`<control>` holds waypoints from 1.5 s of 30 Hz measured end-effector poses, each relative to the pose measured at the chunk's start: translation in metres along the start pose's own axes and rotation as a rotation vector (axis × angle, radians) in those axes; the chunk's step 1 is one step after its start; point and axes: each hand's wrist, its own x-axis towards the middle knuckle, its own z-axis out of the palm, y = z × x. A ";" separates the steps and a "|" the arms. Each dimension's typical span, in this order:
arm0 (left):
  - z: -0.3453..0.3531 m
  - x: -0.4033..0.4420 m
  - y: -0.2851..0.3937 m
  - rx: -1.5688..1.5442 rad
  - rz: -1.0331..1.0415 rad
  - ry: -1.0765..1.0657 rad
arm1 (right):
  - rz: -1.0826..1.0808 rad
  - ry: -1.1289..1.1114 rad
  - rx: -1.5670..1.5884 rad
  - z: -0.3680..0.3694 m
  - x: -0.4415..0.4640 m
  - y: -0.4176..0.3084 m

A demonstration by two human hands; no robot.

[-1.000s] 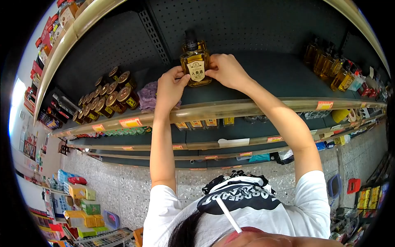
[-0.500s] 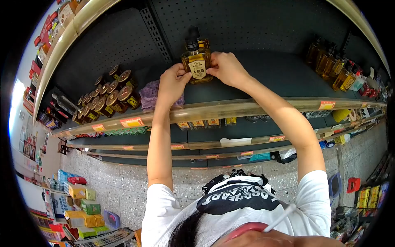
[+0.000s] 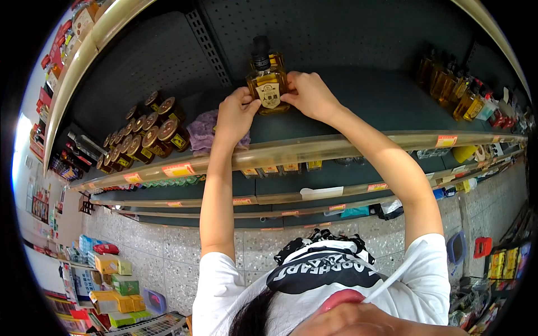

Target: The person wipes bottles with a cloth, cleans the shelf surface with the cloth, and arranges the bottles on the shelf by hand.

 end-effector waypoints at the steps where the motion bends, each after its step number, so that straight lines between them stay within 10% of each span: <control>1: 0.000 -0.001 0.003 0.005 -0.001 0.001 | 0.000 0.002 -0.002 0.000 -0.001 -0.001; 13: 0.000 -0.006 0.005 0.020 0.022 0.003 | -0.064 0.036 -0.022 0.008 -0.005 0.009; 33: 0.048 -0.054 0.065 -0.103 0.331 0.734 | -0.099 0.497 0.026 -0.113 -0.147 0.059; 45: 0.247 -0.081 0.155 -0.110 0.383 0.327 | 0.043 0.708 -0.197 -0.203 -0.269 0.144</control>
